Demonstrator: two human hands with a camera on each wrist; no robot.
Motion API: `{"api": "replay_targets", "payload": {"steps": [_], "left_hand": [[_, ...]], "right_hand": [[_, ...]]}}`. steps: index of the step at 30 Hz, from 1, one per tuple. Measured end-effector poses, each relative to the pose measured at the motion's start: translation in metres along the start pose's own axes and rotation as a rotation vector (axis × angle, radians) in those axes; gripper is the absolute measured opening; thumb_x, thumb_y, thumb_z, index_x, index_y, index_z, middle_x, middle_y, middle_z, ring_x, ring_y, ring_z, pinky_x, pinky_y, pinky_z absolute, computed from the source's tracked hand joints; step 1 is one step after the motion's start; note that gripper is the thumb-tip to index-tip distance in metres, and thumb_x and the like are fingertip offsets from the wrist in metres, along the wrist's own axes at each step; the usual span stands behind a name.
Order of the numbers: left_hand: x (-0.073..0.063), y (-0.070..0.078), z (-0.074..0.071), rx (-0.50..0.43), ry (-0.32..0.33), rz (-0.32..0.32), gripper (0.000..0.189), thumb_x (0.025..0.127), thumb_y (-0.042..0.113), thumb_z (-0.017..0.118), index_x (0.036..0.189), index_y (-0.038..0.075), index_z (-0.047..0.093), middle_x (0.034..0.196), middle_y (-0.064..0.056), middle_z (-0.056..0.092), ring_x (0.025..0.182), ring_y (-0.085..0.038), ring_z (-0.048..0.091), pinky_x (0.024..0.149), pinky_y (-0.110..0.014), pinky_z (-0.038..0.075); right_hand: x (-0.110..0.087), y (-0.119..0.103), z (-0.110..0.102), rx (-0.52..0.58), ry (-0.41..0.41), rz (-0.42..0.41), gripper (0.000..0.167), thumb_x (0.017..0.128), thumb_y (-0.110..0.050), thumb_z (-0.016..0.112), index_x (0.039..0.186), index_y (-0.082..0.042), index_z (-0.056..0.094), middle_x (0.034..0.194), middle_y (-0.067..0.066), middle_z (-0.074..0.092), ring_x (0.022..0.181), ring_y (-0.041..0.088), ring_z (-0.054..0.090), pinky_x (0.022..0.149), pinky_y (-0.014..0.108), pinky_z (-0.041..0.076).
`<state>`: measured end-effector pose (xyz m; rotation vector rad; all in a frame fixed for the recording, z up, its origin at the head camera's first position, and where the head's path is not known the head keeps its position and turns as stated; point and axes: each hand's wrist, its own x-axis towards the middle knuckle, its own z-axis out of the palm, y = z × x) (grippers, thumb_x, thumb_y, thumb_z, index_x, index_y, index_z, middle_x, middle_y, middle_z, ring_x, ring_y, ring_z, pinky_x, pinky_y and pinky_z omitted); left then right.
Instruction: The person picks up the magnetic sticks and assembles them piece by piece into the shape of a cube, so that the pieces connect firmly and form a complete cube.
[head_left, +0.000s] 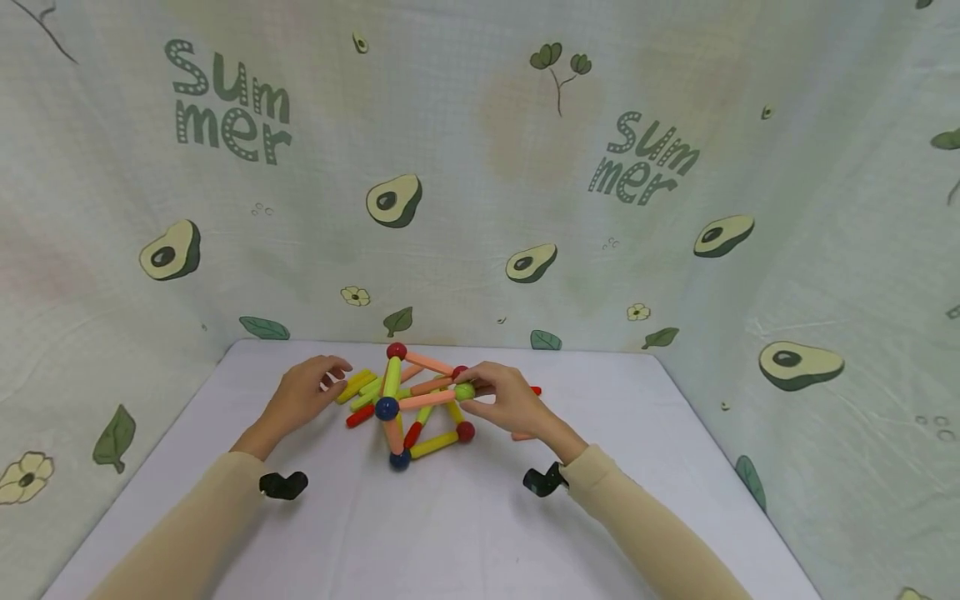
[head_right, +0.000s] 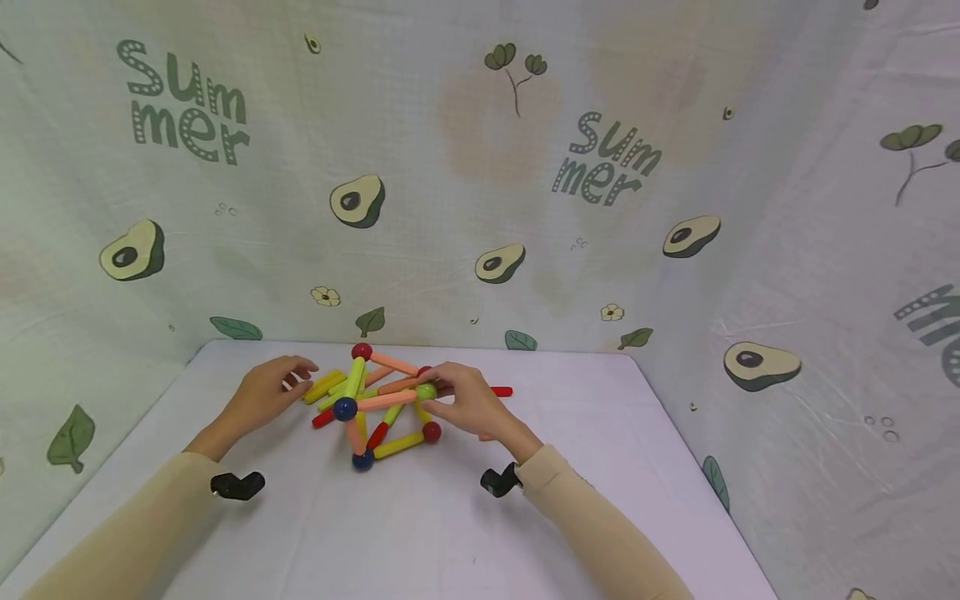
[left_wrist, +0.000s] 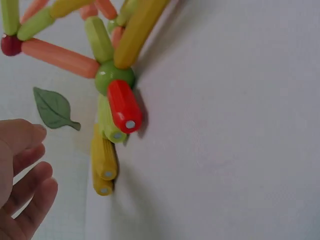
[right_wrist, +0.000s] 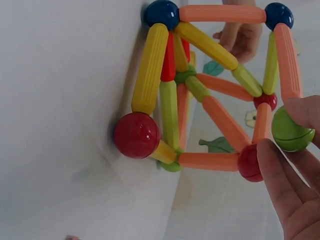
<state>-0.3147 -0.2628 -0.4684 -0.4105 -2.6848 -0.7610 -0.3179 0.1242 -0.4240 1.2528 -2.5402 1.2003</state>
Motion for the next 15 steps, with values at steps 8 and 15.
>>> {"api": "replay_targets", "payload": {"steps": [8, 15], "left_hand": [[0.017, -0.027, 0.021, 0.026, -0.203, -0.142, 0.028, 0.097, 0.016, 0.078, 0.122, 0.004, 0.073, 0.102, -0.008, 0.070, 0.093, -0.027, 0.062, 0.086, -0.045, 0.059], [0.024, -0.023, 0.030, 0.102, -0.262, -0.168, 0.031, 0.096, 0.020, 0.080, 0.118, -0.001, 0.074, 0.087, -0.006, 0.063, 0.083, -0.025, 0.057, 0.081, -0.041, 0.055]], "right_hand": [[0.002, -0.001, 0.000, -0.036, -0.002, -0.006, 0.040, 0.093, -0.008, 0.083, 0.130, -0.003, 0.070, 0.123, 0.004, 0.072, 0.104, 0.017, 0.072, 0.090, 0.034, 0.062], [0.002, -0.001, -0.002, -0.036, -0.006, 0.014, 0.039, 0.093, -0.009, 0.083, 0.131, -0.006, 0.071, 0.122, 0.003, 0.072, 0.104, 0.018, 0.072, 0.089, 0.034, 0.062]]}}
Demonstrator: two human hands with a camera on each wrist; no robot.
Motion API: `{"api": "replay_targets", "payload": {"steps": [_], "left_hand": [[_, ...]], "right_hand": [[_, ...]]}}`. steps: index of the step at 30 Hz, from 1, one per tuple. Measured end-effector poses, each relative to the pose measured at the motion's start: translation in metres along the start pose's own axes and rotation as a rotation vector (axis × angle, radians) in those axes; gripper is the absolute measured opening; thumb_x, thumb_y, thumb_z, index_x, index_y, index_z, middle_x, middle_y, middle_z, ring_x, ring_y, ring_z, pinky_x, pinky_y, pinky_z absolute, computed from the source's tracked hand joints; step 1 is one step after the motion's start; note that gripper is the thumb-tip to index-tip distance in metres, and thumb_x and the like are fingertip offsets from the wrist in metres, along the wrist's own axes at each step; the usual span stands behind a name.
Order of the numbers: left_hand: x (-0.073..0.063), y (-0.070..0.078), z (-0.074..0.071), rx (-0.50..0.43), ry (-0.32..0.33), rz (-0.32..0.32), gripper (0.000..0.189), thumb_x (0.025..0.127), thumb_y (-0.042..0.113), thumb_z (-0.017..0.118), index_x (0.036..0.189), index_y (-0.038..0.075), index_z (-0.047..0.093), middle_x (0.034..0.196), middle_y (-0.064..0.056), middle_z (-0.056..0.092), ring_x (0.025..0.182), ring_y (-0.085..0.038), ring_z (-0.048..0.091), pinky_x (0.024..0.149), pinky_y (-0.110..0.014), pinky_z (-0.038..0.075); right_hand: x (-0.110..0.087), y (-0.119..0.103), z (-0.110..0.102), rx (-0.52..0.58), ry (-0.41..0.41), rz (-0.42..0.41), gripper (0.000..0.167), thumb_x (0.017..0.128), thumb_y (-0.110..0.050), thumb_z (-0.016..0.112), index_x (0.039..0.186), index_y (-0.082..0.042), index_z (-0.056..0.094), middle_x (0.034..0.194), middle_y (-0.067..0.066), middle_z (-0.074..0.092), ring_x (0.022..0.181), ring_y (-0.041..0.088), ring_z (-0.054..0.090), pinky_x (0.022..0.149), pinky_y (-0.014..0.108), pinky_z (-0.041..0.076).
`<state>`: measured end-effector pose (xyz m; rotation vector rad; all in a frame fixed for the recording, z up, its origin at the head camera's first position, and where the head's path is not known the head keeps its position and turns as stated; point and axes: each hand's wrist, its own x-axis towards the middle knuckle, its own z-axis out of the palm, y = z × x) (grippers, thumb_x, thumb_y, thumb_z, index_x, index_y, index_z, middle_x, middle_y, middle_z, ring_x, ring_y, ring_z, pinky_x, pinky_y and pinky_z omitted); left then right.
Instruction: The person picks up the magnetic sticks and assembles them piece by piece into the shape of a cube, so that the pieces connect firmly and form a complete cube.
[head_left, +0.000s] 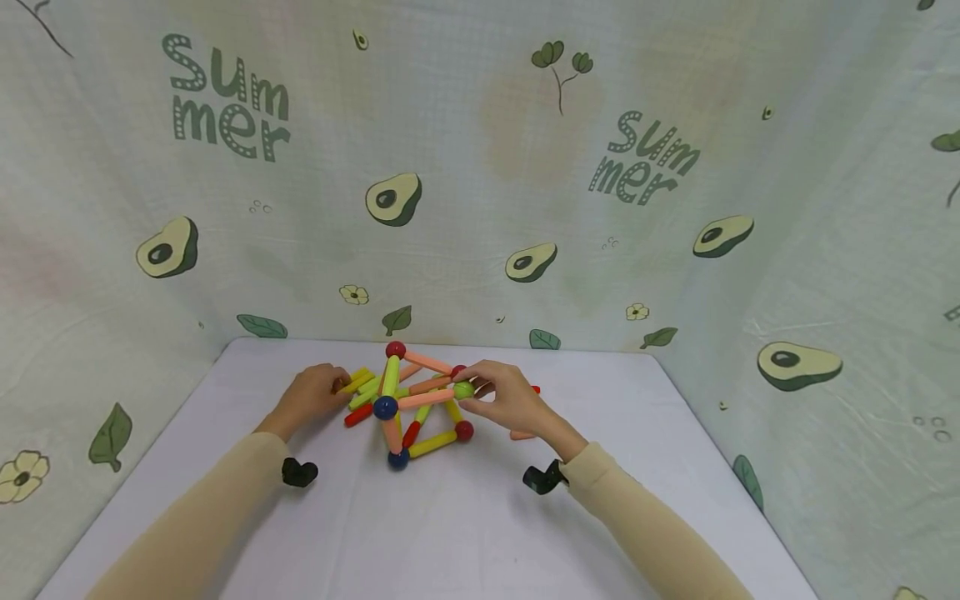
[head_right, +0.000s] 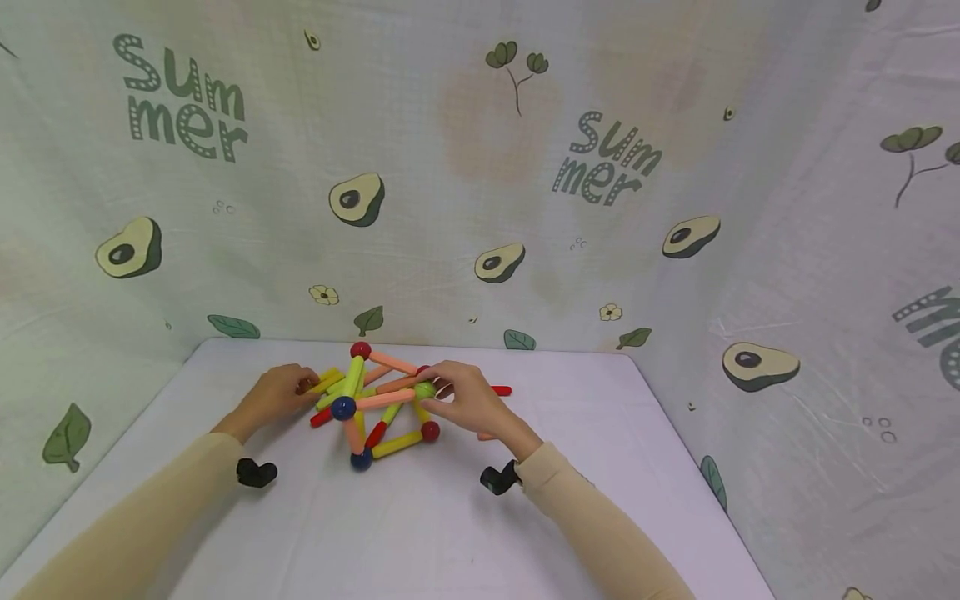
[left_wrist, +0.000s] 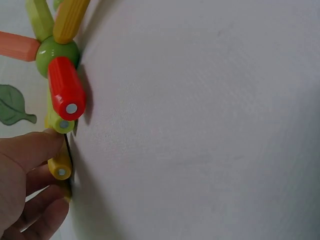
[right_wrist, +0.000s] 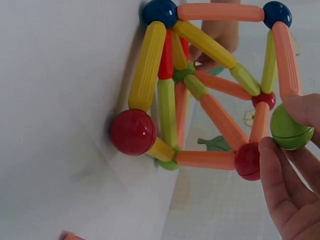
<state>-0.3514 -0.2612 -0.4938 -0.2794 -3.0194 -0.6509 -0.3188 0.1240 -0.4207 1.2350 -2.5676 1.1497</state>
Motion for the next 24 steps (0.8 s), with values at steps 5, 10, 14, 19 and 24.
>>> {"api": "replay_targets", "payload": {"steps": [5, 10, 14, 19, 24], "left_hand": [[-0.002, 0.004, 0.001, 0.020, -0.001, -0.016, 0.028, 0.096, 0.015, 0.079, 0.115, -0.005, 0.073, 0.091, -0.010, 0.067, 0.085, -0.028, 0.060, 0.086, -0.047, 0.057], [-0.008, 0.003, 0.002, -0.007, 0.036, -0.056, 0.026, 0.096, 0.013, 0.077, 0.113, -0.006, 0.073, 0.097, -0.014, 0.071, 0.090, -0.030, 0.063, 0.091, -0.053, 0.057], [-0.021, 0.002, -0.002, -0.069, 0.083, -0.074, 0.028, 0.097, 0.015, 0.076, 0.116, -0.005, 0.071, 0.099, -0.015, 0.071, 0.089, -0.030, 0.064, 0.085, -0.048, 0.059], [-0.048, 0.008, -0.008, -0.161, 0.138, -0.057, 0.028, 0.099, 0.017, 0.075, 0.118, -0.002, 0.068, 0.102, -0.014, 0.072, 0.090, -0.027, 0.065, 0.076, -0.038, 0.060], [-0.081, 0.025, -0.007, -0.215, 0.219, -0.021, 0.030, 0.099, 0.018, 0.075, 0.122, 0.001, 0.068, 0.101, -0.009, 0.073, 0.090, -0.022, 0.068, 0.080, -0.039, 0.061]], "right_hand": [[-0.001, 0.002, 0.001, 0.004, -0.005, -0.010, 0.038, 0.094, -0.008, 0.082, 0.130, -0.006, 0.071, 0.124, 0.003, 0.073, 0.104, 0.018, 0.071, 0.089, 0.035, 0.062], [0.000, 0.001, 0.001, -0.005, -0.011, -0.011, 0.037, 0.093, -0.009, 0.083, 0.129, -0.009, 0.072, 0.125, 0.003, 0.073, 0.104, 0.017, 0.071, 0.089, 0.031, 0.061], [0.001, -0.001, -0.001, -0.014, -0.016, -0.013, 0.037, 0.093, -0.010, 0.083, 0.129, -0.009, 0.073, 0.124, 0.004, 0.073, 0.105, 0.018, 0.071, 0.090, 0.031, 0.061], [0.001, -0.001, -0.003, -0.016, -0.014, 0.000, 0.039, 0.093, -0.009, 0.083, 0.130, -0.003, 0.071, 0.126, 0.005, 0.074, 0.104, 0.020, 0.071, 0.090, 0.033, 0.061], [0.002, -0.002, -0.005, -0.016, -0.013, 0.031, 0.040, 0.092, -0.010, 0.084, 0.129, -0.002, 0.072, 0.125, 0.005, 0.074, 0.102, 0.018, 0.072, 0.091, 0.031, 0.061]]}}
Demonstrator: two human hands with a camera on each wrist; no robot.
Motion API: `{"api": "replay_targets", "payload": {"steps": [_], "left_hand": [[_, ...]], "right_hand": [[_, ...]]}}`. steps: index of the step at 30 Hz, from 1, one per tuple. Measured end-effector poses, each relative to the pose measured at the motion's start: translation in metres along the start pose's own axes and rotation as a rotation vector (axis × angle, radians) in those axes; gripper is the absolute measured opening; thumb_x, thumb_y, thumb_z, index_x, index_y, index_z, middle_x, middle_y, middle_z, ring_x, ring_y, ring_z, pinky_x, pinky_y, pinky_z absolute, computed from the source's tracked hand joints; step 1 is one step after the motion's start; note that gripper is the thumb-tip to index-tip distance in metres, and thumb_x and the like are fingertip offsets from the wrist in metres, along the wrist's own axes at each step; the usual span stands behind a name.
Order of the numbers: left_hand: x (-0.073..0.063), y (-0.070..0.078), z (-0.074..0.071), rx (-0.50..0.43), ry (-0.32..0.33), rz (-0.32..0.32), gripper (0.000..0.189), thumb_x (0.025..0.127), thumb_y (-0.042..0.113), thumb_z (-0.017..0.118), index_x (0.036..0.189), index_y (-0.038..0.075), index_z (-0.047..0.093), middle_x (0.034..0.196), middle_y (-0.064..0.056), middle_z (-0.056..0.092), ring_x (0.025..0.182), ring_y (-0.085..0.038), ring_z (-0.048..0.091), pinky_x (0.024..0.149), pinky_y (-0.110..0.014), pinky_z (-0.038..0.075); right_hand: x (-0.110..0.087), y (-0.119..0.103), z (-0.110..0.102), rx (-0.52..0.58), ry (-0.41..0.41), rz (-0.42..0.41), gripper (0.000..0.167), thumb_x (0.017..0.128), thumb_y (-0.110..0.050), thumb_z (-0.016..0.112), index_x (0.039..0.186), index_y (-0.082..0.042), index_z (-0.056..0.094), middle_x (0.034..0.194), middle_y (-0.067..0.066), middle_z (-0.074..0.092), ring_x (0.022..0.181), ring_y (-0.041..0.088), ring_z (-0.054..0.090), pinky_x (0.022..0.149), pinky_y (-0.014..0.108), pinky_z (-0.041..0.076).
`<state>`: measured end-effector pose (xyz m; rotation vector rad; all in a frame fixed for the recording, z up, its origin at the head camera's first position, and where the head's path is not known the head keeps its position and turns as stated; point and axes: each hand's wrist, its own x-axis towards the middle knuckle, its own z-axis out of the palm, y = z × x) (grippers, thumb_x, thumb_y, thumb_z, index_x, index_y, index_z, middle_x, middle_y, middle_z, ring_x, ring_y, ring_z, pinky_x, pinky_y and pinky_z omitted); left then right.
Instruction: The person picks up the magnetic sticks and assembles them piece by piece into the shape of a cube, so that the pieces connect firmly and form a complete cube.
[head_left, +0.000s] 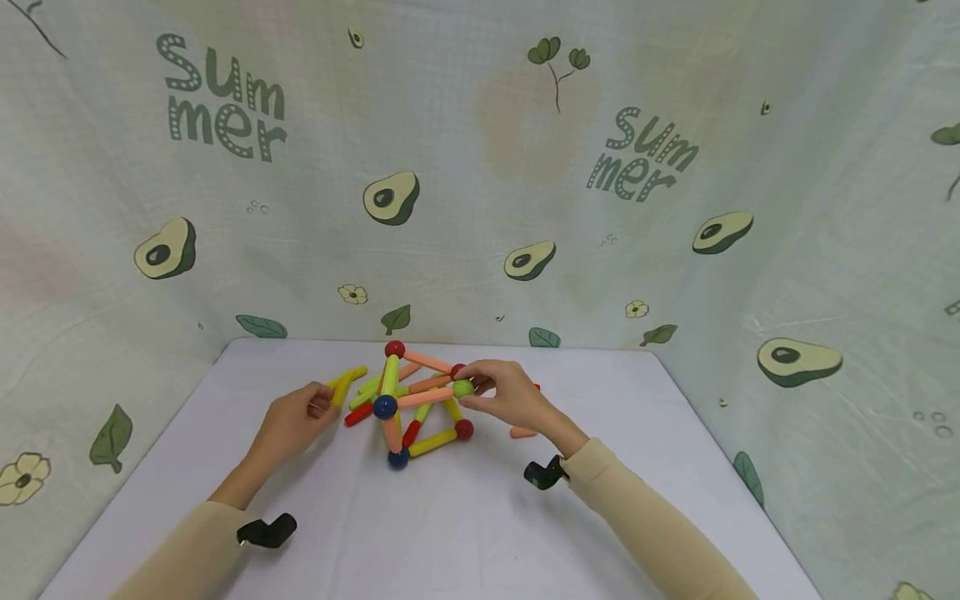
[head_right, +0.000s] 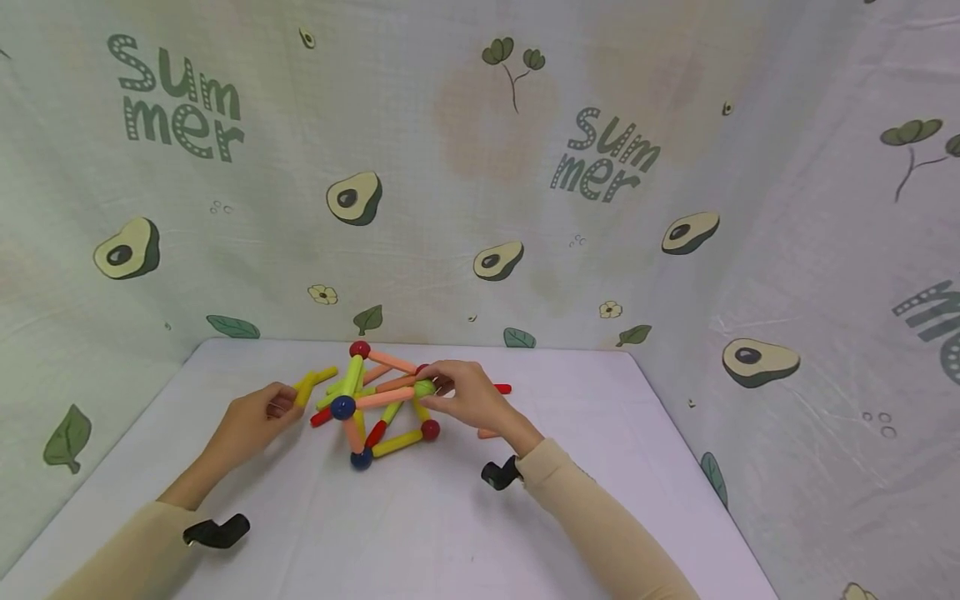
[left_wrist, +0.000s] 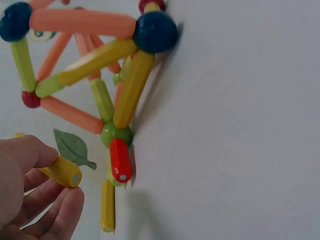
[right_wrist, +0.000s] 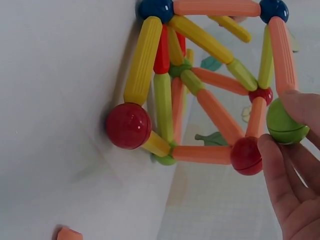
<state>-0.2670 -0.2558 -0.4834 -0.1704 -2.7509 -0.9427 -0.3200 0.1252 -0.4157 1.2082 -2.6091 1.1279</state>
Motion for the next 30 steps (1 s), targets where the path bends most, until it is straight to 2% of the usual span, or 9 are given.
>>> {"api": "replay_targets", "payload": {"steps": [3, 6, 9, 12, 16, 21, 30], "left_hand": [[-0.022, 0.009, 0.001, -0.031, 0.033, 0.003, 0.031, 0.098, 0.017, 0.076, 0.125, 0.002, 0.068, 0.101, -0.007, 0.074, 0.091, -0.020, 0.069, 0.080, -0.037, 0.061], [-0.042, 0.018, 0.003, -0.067, 0.030, -0.012, 0.032, 0.097, 0.016, 0.079, 0.124, 0.003, 0.068, 0.101, -0.005, 0.074, 0.090, -0.018, 0.069, 0.078, -0.029, 0.060], [-0.055, 0.024, 0.006, -0.101, 0.008, -0.027, 0.032, 0.096, 0.015, 0.080, 0.123, 0.004, 0.068, 0.100, -0.003, 0.073, 0.090, -0.015, 0.068, 0.076, -0.021, 0.058], [-0.063, 0.030, 0.008, -0.137, -0.021, -0.032, 0.031, 0.094, 0.012, 0.081, 0.122, 0.006, 0.068, 0.100, -0.001, 0.073, 0.090, -0.013, 0.068, 0.076, -0.018, 0.057], [-0.070, 0.041, 0.016, -0.202, -0.070, -0.016, 0.029, 0.092, 0.010, 0.083, 0.119, 0.008, 0.069, 0.101, 0.000, 0.073, 0.089, -0.010, 0.069, 0.077, -0.019, 0.058], [-0.072, 0.059, 0.033, -0.283, -0.117, -0.002, 0.027, 0.091, 0.012, 0.085, 0.116, 0.012, 0.072, 0.099, 0.005, 0.074, 0.088, -0.006, 0.070, 0.078, -0.019, 0.058], [-0.063, 0.097, 0.074, -0.377, -0.125, 0.091, 0.031, 0.091, 0.011, 0.085, 0.120, 0.011, 0.074, 0.103, 0.006, 0.074, 0.091, -0.007, 0.071, 0.079, -0.019, 0.059]], "right_hand": [[0.001, 0.000, -0.001, 0.002, -0.003, -0.006, 0.039, 0.093, -0.011, 0.084, 0.129, -0.003, 0.072, 0.125, 0.006, 0.074, 0.102, 0.017, 0.072, 0.092, 0.029, 0.060], [0.002, -0.001, -0.003, 0.005, -0.001, -0.018, 0.038, 0.092, -0.010, 0.084, 0.128, -0.005, 0.073, 0.123, 0.006, 0.073, 0.102, 0.017, 0.073, 0.091, 0.026, 0.059], [0.002, -0.001, -0.004, 0.008, 0.003, -0.026, 0.037, 0.092, -0.008, 0.084, 0.127, -0.006, 0.074, 0.122, 0.005, 0.073, 0.101, 0.016, 0.073, 0.090, 0.024, 0.059], [0.002, 0.000, -0.003, 0.007, 0.004, -0.032, 0.036, 0.092, -0.009, 0.085, 0.126, -0.007, 0.074, 0.121, 0.005, 0.073, 0.100, 0.016, 0.073, 0.089, 0.024, 0.059], [0.001, 0.000, -0.004, -0.002, 0.008, -0.029, 0.035, 0.092, -0.011, 0.085, 0.125, -0.007, 0.075, 0.119, 0.004, 0.073, 0.099, 0.017, 0.073, 0.088, 0.025, 0.060], [0.001, -0.001, -0.003, -0.008, 0.009, -0.024, 0.036, 0.092, -0.012, 0.085, 0.126, -0.006, 0.075, 0.119, 0.004, 0.073, 0.100, 0.020, 0.072, 0.088, 0.026, 0.060], [0.003, -0.005, -0.004, -0.012, 0.001, -0.014, 0.037, 0.092, -0.013, 0.085, 0.127, -0.007, 0.075, 0.120, 0.004, 0.074, 0.101, 0.023, 0.072, 0.088, 0.027, 0.060]]}}
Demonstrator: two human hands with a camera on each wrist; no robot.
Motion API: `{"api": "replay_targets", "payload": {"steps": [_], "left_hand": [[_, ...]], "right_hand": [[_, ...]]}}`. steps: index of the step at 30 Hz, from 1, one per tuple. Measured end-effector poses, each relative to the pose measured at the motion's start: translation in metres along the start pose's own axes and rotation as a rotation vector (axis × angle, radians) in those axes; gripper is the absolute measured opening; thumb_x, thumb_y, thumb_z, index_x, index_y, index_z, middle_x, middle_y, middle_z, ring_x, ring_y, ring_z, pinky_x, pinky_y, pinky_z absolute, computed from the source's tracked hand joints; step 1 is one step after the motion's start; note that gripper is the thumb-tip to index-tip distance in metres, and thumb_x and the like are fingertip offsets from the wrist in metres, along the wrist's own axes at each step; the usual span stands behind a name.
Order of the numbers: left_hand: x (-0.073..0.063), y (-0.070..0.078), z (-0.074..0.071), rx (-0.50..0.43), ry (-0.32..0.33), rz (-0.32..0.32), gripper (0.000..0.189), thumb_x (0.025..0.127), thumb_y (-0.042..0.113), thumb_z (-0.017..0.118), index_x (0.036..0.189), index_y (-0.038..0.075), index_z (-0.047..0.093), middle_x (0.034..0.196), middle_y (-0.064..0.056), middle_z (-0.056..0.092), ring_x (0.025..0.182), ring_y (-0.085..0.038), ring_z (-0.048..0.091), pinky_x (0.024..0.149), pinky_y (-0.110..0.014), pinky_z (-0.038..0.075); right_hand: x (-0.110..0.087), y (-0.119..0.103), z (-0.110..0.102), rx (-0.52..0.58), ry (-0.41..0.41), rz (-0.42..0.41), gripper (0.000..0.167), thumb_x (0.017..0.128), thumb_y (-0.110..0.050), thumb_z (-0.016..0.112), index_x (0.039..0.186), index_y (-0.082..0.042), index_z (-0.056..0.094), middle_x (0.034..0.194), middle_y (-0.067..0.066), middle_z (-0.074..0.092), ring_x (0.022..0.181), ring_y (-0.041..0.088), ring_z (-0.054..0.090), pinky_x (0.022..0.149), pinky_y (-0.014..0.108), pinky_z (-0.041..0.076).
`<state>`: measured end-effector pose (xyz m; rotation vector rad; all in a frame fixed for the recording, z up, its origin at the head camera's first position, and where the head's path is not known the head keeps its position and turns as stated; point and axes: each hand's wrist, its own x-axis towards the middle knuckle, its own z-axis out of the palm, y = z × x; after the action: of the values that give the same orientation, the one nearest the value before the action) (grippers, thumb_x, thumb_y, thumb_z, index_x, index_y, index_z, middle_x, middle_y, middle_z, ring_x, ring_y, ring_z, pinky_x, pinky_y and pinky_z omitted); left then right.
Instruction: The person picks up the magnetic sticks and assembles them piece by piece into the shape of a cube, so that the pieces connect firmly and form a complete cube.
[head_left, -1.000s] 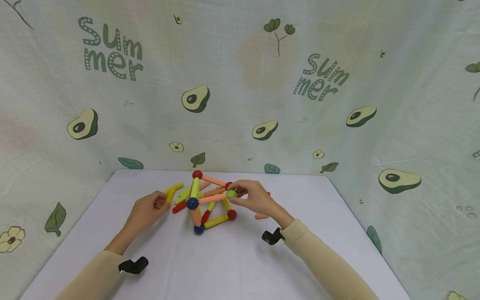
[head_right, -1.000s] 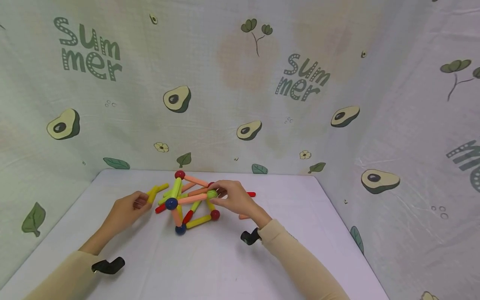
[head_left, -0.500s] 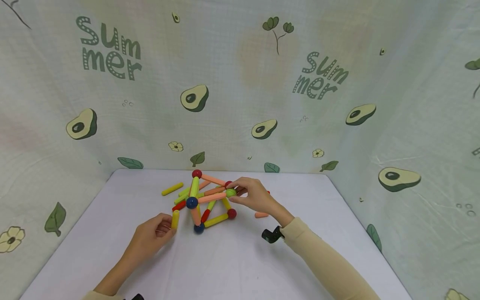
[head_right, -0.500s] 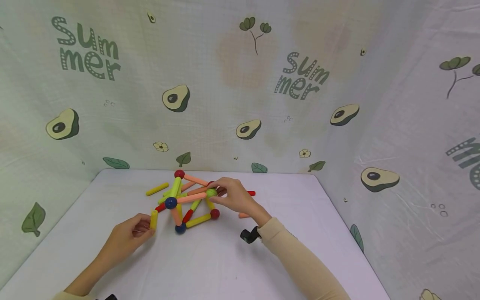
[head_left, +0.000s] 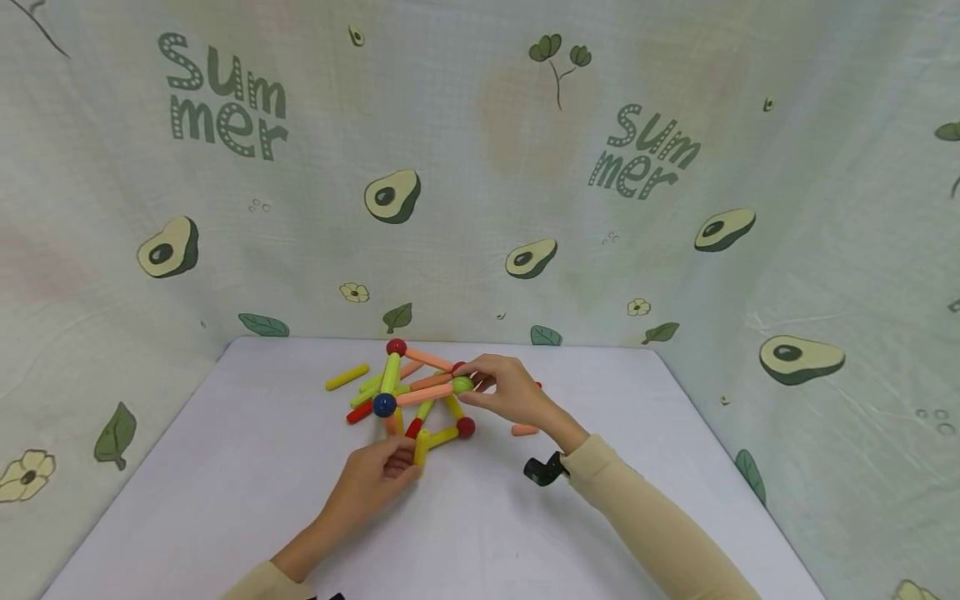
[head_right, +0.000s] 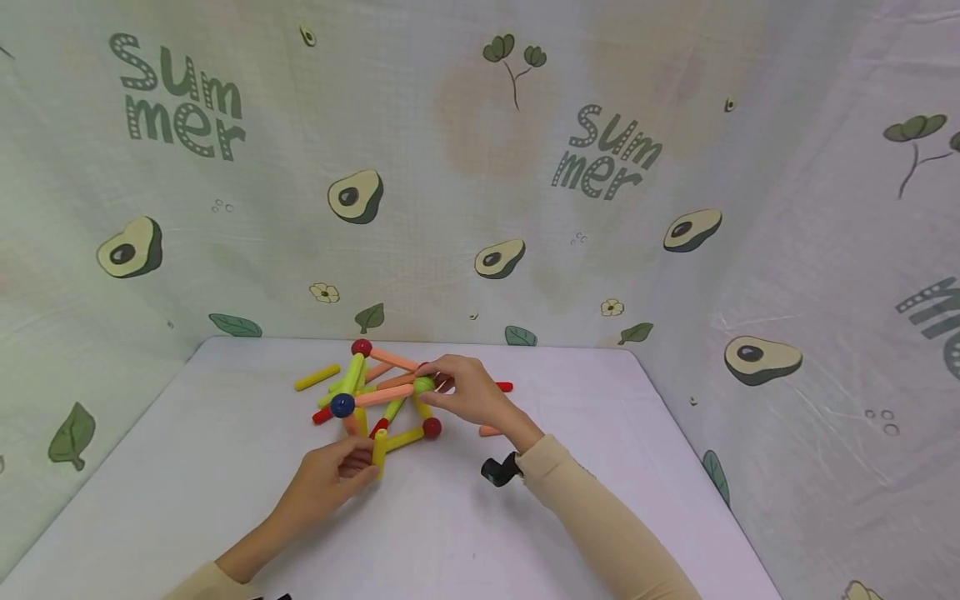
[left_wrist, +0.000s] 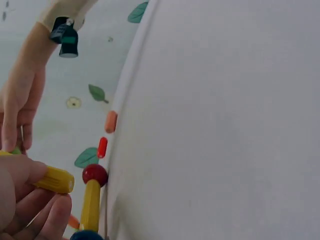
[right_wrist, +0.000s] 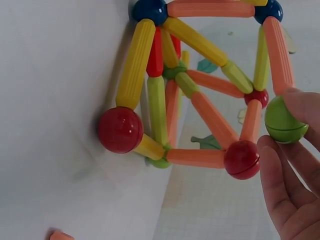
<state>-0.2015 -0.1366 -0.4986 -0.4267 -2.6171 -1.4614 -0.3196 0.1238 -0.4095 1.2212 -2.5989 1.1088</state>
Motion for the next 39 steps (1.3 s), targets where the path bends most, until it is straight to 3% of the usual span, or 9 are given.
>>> {"api": "replay_targets", "payload": {"steps": [5, 13, 20, 35, 39], "left_hand": [[0.018, 0.007, 0.025, 0.003, -0.003, 0.048, 0.027, 0.094, 0.010, 0.082, 0.119, 0.015, 0.073, 0.103, 0.008, 0.074, 0.094, -0.006, 0.070, 0.081, -0.019, 0.058], [0.046, 0.011, 0.047, 0.064, 0.087, 0.056, 0.030, 0.096, 0.011, 0.081, 0.124, 0.015, 0.071, 0.107, 0.008, 0.072, 0.098, -0.008, 0.068, 0.085, -0.022, 0.059], [0.064, 0.016, 0.055, 0.066, 0.141, 0.056, 0.046, 0.098, 0.011, 0.078, 0.140, 0.016, 0.062, 0.111, 0.003, 0.071, 0.102, -0.012, 0.070, 0.092, -0.031, 0.060], [0.080, 0.008, 0.065, 0.047, 0.165, 0.057, 0.060, 0.095, 0.004, 0.079, 0.149, 0.017, 0.056, 0.111, -0.001, 0.072, 0.104, -0.017, 0.070, 0.094, -0.035, 0.060], [0.083, 0.008, 0.067, 0.055, 0.160, 0.054, 0.056, 0.096, 0.007, 0.079, 0.147, 0.017, 0.058, 0.108, 0.000, 0.071, 0.102, -0.016, 0.071, 0.093, -0.034, 0.060]], "right_hand": [[0.000, 0.000, -0.001, -0.006, 0.007, -0.016, 0.037, 0.092, -0.014, 0.085, 0.127, -0.007, 0.075, 0.119, 0.004, 0.074, 0.099, 0.021, 0.073, 0.087, 0.026, 0.060], [-0.002, -0.001, 0.000, 0.009, 0.015, -0.033, 0.037, 0.093, -0.014, 0.084, 0.128, -0.005, 0.074, 0.118, 0.005, 0.075, 0.098, 0.017, 0.072, 0.086, 0.027, 0.061], [-0.001, -0.001, -0.001, 0.013, 0.020, -0.050, 0.036, 0.093, -0.012, 0.084, 0.127, -0.004, 0.074, 0.116, 0.005, 0.075, 0.096, 0.017, 0.073, 0.084, 0.029, 0.062], [-0.004, 0.003, -0.002, 0.014, 0.019, -0.084, 0.035, 0.095, -0.010, 0.082, 0.128, -0.002, 0.074, 0.119, 0.008, 0.074, 0.098, 0.020, 0.072, 0.086, 0.029, 0.061], [-0.004, 0.003, -0.002, 0.008, 0.017, -0.074, 0.035, 0.095, -0.009, 0.082, 0.128, -0.003, 0.074, 0.119, 0.007, 0.074, 0.099, 0.020, 0.072, 0.087, 0.028, 0.061]]}}
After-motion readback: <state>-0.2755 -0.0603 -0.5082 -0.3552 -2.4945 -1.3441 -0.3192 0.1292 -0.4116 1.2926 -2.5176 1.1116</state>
